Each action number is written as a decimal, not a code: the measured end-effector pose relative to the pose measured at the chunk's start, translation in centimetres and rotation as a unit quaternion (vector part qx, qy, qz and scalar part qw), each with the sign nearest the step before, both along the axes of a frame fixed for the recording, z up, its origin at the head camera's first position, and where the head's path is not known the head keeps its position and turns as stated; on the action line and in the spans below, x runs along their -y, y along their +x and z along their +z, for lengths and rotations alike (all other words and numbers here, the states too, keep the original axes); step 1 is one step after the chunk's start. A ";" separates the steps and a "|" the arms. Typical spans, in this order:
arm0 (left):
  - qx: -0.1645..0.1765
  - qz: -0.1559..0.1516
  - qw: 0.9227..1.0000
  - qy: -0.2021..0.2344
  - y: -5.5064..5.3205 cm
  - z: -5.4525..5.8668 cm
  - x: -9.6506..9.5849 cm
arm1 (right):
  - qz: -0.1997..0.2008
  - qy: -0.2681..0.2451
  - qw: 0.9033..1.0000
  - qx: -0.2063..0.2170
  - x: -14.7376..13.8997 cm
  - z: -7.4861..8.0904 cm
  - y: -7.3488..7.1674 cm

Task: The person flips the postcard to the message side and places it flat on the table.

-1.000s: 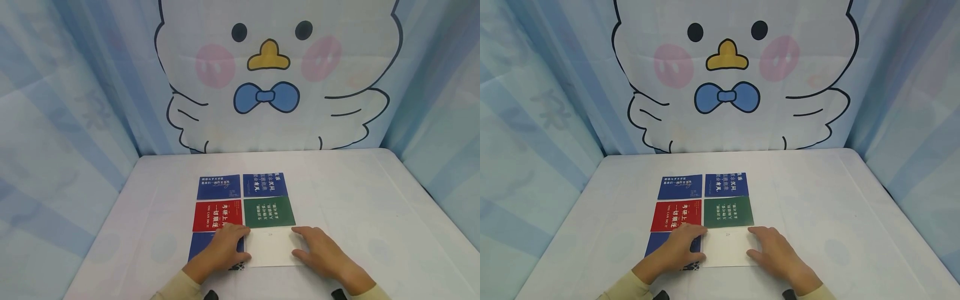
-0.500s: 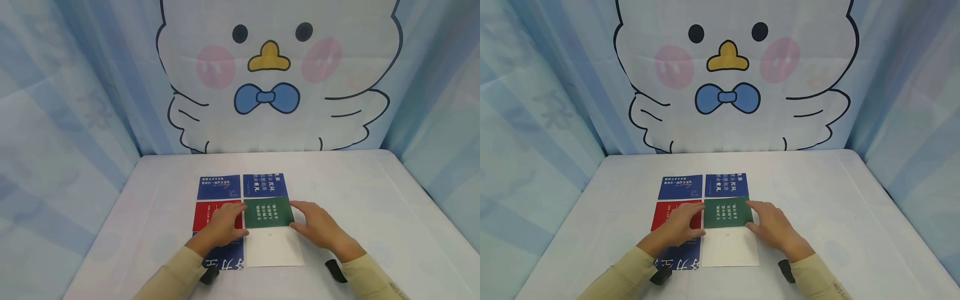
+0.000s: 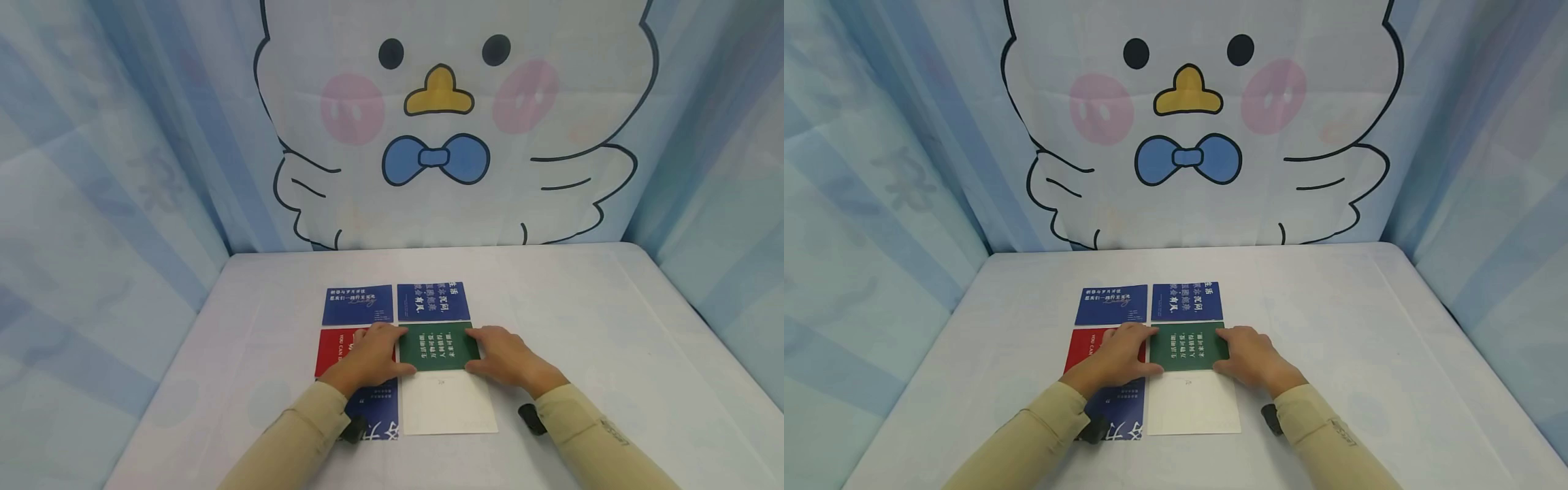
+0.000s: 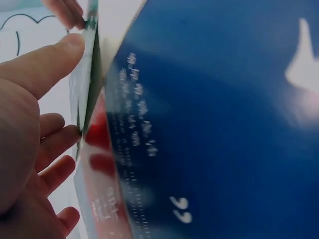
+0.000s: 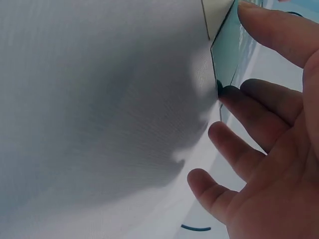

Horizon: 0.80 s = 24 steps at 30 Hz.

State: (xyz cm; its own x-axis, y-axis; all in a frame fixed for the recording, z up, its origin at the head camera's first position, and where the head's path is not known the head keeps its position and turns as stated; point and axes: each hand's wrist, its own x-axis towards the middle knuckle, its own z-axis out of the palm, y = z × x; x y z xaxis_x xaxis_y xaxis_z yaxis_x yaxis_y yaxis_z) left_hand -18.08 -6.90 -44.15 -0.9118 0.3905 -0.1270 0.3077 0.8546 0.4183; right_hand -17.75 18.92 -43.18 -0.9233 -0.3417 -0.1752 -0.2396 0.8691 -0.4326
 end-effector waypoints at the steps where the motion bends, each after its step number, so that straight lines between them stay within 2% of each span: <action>1: 0.001 0.000 1.000 -0.003 0.0 -0.1 0.0 | -0.002 0.001 1.000 0.005 0.0 -0.1 -0.1; 9: 0.003 -0.004 1.000 -0.003 -0.5 -0.5 0.2 | -0.015 0.005 1.000 0.024 0.3 0.0 -0.3; 24: 0.013 -0.012 1.000 0.017 -0.5 -0.1 0.4 | -0.007 0.000 1.000 0.017 0.0 -0.1 -0.5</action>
